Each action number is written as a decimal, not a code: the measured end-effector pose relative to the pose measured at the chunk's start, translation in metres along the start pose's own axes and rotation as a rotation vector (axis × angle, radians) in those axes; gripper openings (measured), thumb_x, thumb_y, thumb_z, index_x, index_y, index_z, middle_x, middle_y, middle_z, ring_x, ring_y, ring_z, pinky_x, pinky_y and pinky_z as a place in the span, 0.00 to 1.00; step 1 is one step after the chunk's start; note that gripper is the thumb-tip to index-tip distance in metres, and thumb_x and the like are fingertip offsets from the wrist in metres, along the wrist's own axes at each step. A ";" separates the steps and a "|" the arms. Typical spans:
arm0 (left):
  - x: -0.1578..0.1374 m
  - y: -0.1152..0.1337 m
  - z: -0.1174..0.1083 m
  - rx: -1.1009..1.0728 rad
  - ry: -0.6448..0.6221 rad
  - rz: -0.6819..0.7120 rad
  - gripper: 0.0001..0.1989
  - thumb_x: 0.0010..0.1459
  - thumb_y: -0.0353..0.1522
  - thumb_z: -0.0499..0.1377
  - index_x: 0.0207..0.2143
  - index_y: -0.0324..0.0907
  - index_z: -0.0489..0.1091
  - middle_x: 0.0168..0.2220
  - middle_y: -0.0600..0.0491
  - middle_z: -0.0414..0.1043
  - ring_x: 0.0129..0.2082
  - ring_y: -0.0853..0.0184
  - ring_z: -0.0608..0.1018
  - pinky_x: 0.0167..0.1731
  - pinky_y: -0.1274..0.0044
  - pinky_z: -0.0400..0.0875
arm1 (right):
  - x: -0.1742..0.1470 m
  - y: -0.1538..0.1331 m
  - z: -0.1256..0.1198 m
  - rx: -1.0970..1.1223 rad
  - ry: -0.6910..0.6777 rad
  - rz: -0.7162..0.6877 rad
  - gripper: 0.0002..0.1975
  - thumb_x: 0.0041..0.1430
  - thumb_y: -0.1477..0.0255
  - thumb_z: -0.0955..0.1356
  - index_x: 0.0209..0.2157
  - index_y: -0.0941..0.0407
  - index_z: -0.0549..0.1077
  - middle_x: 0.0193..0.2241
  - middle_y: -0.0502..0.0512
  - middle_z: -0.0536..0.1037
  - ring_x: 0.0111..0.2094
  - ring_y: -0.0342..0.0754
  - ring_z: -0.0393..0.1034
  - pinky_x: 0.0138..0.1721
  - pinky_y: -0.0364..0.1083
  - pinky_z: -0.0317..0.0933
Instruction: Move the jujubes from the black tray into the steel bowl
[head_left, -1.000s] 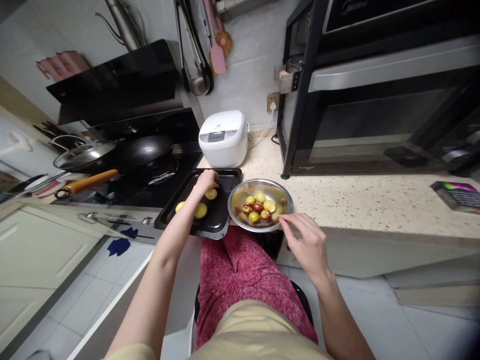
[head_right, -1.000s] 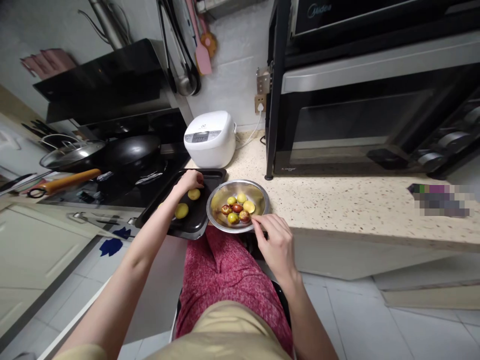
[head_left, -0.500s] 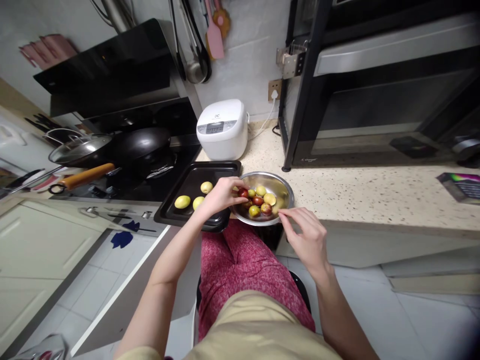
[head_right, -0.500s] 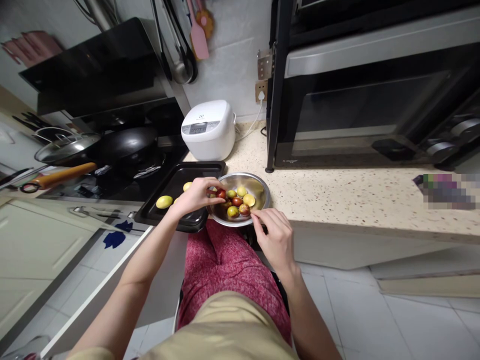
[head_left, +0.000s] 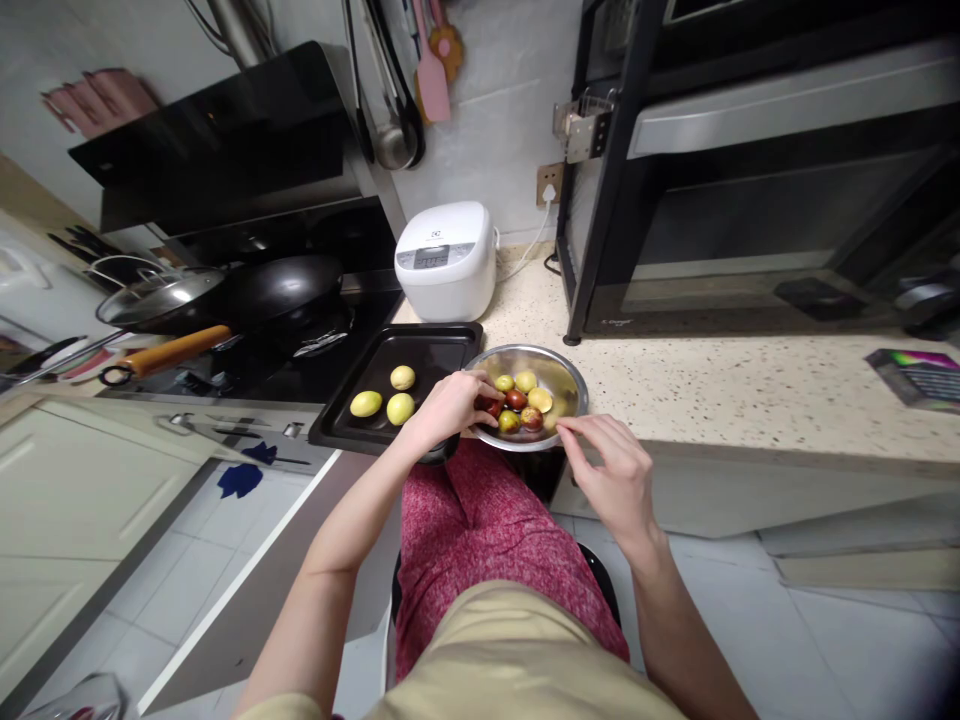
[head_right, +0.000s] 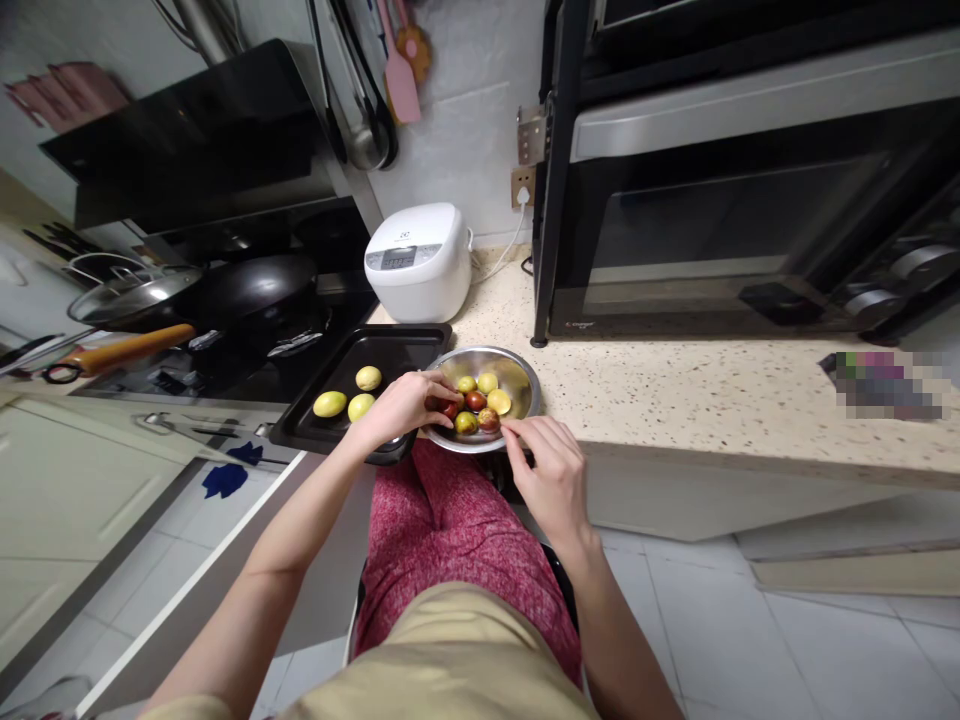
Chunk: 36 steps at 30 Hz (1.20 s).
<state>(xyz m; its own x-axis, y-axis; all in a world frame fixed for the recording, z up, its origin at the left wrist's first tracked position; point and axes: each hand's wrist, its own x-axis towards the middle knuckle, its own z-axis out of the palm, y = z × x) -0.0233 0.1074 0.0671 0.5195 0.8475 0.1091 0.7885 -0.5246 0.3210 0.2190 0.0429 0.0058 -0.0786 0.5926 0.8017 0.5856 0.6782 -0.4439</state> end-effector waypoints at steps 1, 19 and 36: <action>0.000 -0.001 0.001 -0.001 0.006 -0.007 0.19 0.50 0.33 0.75 0.46 0.47 0.82 0.48 0.50 0.80 0.44 0.59 0.82 0.45 0.74 0.74 | 0.000 0.000 0.000 -0.001 0.002 -0.003 0.05 0.68 0.77 0.69 0.39 0.54 0.78 0.33 0.54 0.83 0.35 0.48 0.77 0.41 0.49 0.69; -0.002 -0.001 0.008 -0.082 0.096 -0.023 0.10 0.52 0.23 0.70 0.36 0.42 0.77 0.37 0.54 0.77 0.35 0.65 0.80 0.36 0.78 0.73 | 0.001 -0.002 0.000 0.002 -0.017 0.014 0.06 0.68 0.75 0.68 0.40 0.54 0.78 0.34 0.54 0.84 0.35 0.49 0.78 0.41 0.50 0.69; -0.057 0.014 0.005 -0.152 0.559 -0.128 0.07 0.65 0.29 0.63 0.45 0.44 0.76 0.47 0.49 0.78 0.47 0.61 0.81 0.50 0.70 0.76 | -0.002 0.000 0.002 -0.002 -0.014 -0.017 0.05 0.67 0.77 0.69 0.40 0.54 0.78 0.35 0.54 0.84 0.35 0.49 0.78 0.41 0.50 0.69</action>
<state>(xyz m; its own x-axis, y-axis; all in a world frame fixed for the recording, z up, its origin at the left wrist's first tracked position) -0.0400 0.0517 0.0604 0.1385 0.8390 0.5263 0.7562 -0.4327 0.4908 0.2176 0.0427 0.0028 -0.1003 0.5870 0.8033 0.5854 0.6877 -0.4294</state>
